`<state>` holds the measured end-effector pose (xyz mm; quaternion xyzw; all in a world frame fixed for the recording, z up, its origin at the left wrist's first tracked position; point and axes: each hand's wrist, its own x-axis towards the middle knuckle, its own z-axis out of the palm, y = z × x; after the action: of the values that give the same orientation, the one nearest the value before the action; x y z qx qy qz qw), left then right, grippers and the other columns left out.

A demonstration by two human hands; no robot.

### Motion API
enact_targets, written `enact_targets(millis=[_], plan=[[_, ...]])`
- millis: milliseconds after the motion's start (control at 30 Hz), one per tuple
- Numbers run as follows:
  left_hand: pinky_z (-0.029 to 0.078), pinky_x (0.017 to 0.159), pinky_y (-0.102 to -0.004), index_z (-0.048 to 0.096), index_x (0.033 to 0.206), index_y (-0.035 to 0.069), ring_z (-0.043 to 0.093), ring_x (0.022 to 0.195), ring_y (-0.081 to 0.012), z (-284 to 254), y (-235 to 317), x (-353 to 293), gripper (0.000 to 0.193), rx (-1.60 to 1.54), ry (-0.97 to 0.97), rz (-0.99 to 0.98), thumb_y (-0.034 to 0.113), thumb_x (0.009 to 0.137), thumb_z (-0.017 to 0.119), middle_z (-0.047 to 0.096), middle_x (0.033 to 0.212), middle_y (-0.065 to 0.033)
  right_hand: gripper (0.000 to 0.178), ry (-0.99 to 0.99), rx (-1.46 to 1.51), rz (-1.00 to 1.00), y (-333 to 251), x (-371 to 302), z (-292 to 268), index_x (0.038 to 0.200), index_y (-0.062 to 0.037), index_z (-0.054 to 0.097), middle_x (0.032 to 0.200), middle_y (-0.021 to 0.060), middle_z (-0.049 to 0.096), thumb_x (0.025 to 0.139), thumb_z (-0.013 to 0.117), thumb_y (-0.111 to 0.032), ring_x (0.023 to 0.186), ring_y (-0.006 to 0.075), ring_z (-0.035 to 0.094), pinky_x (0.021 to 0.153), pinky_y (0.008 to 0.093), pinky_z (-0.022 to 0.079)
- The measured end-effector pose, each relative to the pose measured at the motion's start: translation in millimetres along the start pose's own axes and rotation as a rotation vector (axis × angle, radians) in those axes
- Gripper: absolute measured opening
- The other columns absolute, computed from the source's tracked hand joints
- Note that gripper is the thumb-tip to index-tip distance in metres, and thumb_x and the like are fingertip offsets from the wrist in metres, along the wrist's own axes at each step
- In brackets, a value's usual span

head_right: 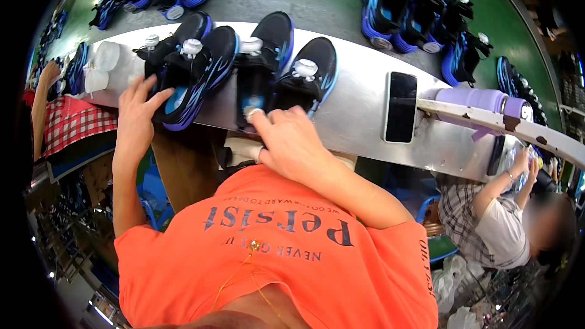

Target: The person wipes the dials and surfaces of blue and black shoes with a small cloth before placing them back onto a conveyor belt.

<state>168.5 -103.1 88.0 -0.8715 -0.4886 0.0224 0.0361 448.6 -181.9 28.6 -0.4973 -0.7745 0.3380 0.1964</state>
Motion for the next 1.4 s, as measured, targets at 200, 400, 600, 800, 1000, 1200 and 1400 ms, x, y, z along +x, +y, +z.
enact_targets(millis=[200, 400, 600, 800, 1000, 1200, 1400], plan=[[0.034, 0.105, -0.0453, 0.068, 0.109, 0.012, 0.044, 0.126, -0.0394, 39.9, 1.8, -8.8, 0.050, -0.055, -0.059, -0.093, -0.012, 0.070, 0.048, 0.060, 0.123, -0.0125, 0.028, -0.094, 0.385, -0.065, -2.4, -22.2, -56.5, 0.111, -0.0074, 0.065, 0.093, 0.0120, 0.066, 0.083, 0.067, -0.014, 0.087, 0.0293, 0.063, 0.078, 0.0372, 0.050], [0.030, 0.108, -0.0489, 0.069, 0.108, 0.011, 0.043, 0.126, -0.0379, 25.6, -40.3, 4.5, 0.042, -0.011, -0.083, -0.016, -0.006, 0.078, 0.045, 0.061, 0.122, -0.0104, 0.031, 0.208, 0.459, 0.129, 56.8, -9.0, -85.2, 0.114, -0.0043, 0.064, 0.108, 0.0082, 0.065, 0.085, 0.057, -0.001, 0.097, 0.0167, 0.060, 0.086, 0.0275, 0.046], [0.051, 0.075, -0.0312, 0.064, 0.100, 0.001, 0.064, 0.086, -0.0247, -10.0, 40.3, 17.6, 0.033, -0.677, 0.190, -0.148, -0.012, 0.076, 0.047, 0.064, 0.100, -0.0140, 0.077, -0.177, 0.460, -0.141, 86.5, 4.9, -74.6, 0.139, -0.0078, 0.044, 0.139, 0.0101, 0.048, 0.062, 0.047, 0.001, 0.128, 0.0283, 0.043, 0.111, 0.0372, 0.030], [0.046, 0.074, -0.0430, 0.053, 0.106, -0.001, 0.056, 0.086, -0.0384, 58.2, 163.4, 20.5, 0.028, -0.810, 0.148, -0.092, 0.004, 0.080, 0.064, 0.057, 0.095, -0.0184, 0.074, -0.217, 0.342, -0.173, 88.3, 10.0, -82.7, 0.140, -0.0117, 0.044, 0.122, 0.0127, 0.056, 0.072, 0.071, -0.015, 0.115, 0.0302, 0.050, 0.098, 0.0394, 0.039], [0.047, 0.072, -0.0450, 0.056, 0.100, 0.000, 0.057, 0.083, -0.0407, 66.5, 164.6, 36.5, 0.019, -0.740, 0.226, -0.140, 0.000, 0.081, 0.056, 0.057, 0.091, -0.0190, 0.048, 0.067, 0.053, -0.286, 83.9, 14.1, -53.0, 0.114, -0.0161, 0.061, 0.100, 0.0088, 0.054, 0.068, 0.072, -0.011, 0.095, 0.0305, 0.052, 0.083, 0.0388, 0.045], [0.046, 0.063, -0.0322, 0.058, 0.087, -0.001, 0.055, 0.066, -0.0240, 66.1, 167.1, 42.7, 0.006, -0.902, 0.225, -0.262, 0.005, 0.086, 0.060, 0.058, 0.080, -0.0116, 0.026, 0.133, -0.324, -0.274, 68.8, -11.4, -42.1, 0.096, -0.0125, 0.059, 0.089, 0.0110, 0.053, 0.071, 0.067, -0.010, 0.079, 0.0280, 0.059, 0.066, 0.0387, 0.049], [0.033, 0.050, -0.0184, 0.065, 0.082, -0.002, 0.047, 0.056, -0.0032, 40.2, 154.7, 29.2, 0.022, -1.299, -0.422, -0.191, 0.017, 0.091, 0.057, 0.068, 0.077, -0.0061, 0.038, -0.088, -0.049, -0.098, 64.0, -15.5, -59.1, 0.110, -0.0101, 0.057, 0.091, 0.0146, 0.057, 0.072, 0.066, -0.006, 0.086, 0.0351, 0.060, 0.071, 0.0435, 0.049]])
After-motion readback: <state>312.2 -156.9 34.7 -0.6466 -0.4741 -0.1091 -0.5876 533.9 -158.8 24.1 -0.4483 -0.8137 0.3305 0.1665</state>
